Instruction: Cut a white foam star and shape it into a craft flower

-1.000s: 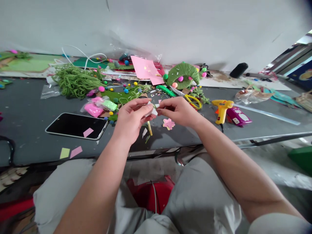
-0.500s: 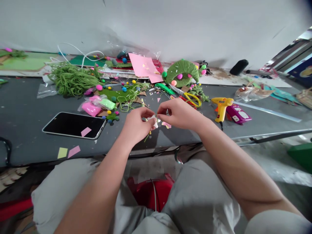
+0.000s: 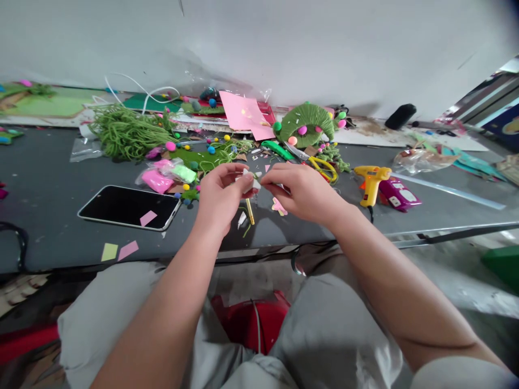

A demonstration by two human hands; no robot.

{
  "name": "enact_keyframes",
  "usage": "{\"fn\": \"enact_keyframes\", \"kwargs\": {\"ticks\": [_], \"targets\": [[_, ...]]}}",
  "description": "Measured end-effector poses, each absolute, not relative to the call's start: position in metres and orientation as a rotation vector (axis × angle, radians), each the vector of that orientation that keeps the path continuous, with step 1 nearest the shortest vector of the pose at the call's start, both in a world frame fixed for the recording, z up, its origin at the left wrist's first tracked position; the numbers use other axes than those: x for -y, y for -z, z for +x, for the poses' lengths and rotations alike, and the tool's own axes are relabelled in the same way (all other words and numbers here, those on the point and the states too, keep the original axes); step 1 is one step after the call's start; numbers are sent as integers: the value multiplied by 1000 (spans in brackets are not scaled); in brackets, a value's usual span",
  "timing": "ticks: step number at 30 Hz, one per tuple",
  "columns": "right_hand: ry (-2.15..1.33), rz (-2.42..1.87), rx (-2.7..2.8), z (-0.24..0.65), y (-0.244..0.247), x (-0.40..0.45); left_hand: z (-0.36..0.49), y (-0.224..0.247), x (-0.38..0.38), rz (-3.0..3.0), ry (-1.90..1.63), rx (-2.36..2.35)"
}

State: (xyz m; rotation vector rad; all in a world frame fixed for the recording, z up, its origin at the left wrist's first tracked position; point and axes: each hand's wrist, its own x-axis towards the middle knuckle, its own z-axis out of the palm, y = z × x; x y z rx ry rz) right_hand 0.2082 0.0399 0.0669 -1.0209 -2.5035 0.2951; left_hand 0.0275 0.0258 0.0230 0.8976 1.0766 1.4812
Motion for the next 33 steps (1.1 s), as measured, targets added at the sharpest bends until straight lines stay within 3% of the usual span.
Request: {"fn": "enact_keyframes", "kwargs": {"ticks": [7,16,27,33], "targets": [[-394,-926,2415,210,-64,-44,25,-31,-23,805,-1458,-943],[-810,-906,2240,217,-57,-63,23,-33,-18,888,-1277,-928],[-466,-1190,2408,213,-64,-50,26,-18,-15,1344,-1093,-1314],[-422,-1137,2454,205,-67,-38,28,-14,-20,1238,-1251,-1270]]}}
